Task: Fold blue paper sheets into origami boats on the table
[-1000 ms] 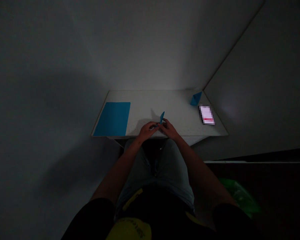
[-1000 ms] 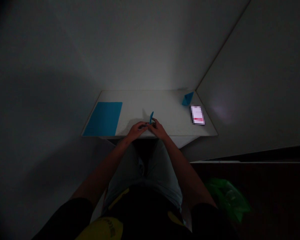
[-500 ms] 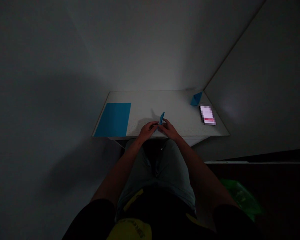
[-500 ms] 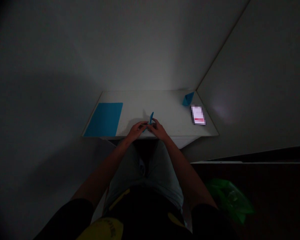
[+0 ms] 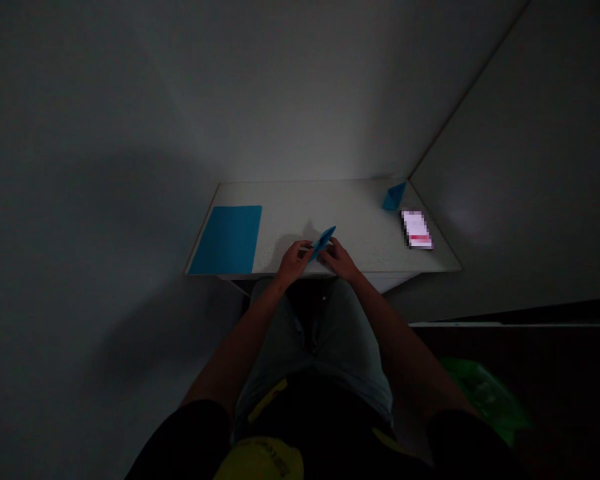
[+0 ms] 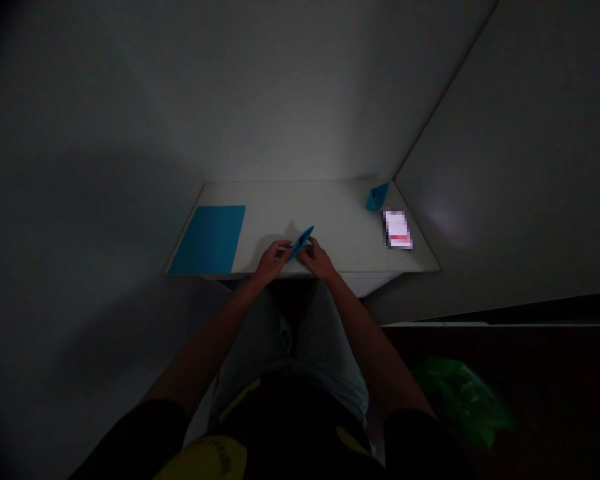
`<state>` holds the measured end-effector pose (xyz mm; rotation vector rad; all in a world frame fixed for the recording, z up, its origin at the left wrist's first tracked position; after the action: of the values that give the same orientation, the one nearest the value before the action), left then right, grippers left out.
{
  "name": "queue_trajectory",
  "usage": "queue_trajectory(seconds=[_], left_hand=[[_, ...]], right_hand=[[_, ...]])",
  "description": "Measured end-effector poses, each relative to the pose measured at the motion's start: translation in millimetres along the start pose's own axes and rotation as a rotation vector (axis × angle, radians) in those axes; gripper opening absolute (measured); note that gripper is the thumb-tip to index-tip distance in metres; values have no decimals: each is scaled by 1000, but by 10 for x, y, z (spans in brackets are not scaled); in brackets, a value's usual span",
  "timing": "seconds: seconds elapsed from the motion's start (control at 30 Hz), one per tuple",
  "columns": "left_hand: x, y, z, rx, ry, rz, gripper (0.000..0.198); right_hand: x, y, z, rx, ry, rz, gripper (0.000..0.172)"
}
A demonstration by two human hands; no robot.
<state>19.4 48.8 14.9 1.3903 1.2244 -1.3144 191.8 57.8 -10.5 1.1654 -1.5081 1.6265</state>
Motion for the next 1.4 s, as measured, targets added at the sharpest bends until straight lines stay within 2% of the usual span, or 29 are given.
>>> queue_trajectory(seconds=[0.1,0.23,0.47,0.67,0.83,1.0,1.07,1.13,1.2,1.27,1.33,1.4], left_hand=[[-15,-23,17,-33,55,8,41],[-50,-63,38,-76,116,6,45],[-34,-64,16,-77,100,26,50],[-47,-118,19,-126,58,-14,45],[-74,-148,5,-113,75,25,33],[-59,-169,-18,-104,81,65,20],[-76,-174,-19,-100,103,44,17],[-64,-173,-20,-96,91,21,15],[-13,-168,-24,-92,42,28,18],[30,-171,-30,-99,13,63,29],[47,-174,-39,-99,22,101,43],[66,-159,-54,-73,25,116,44]], right_hand=[[-30,-15,7,-19,3,24,59],[-14,-66,22,-72,-28,46,60],[64,-73,41,-71,-48,98,56],[161,-107,85,-63,-66,129,62],[231,-133,101,-70,-98,66,45],[174,-169,91,-115,-47,54,31],[135,-163,84,-114,-30,23,31],[107,-158,76,-119,-30,-2,40],[95,-166,66,-137,-43,-1,55],[90,-167,54,-143,-53,18,65],[85,-161,43,-137,-49,42,61],[86,-151,36,-119,-39,64,52]])
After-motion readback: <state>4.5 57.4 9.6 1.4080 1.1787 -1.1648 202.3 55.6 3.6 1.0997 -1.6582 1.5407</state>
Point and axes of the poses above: each hand's wrist, its own z-axis away from the middle knuckle, its own y-axis out of the palm, x = y × z, the point moved 8 cm from there along -z, towards the middle knuckle, and after that the axes turned 12 degrees about z, right-handed, at the moved point
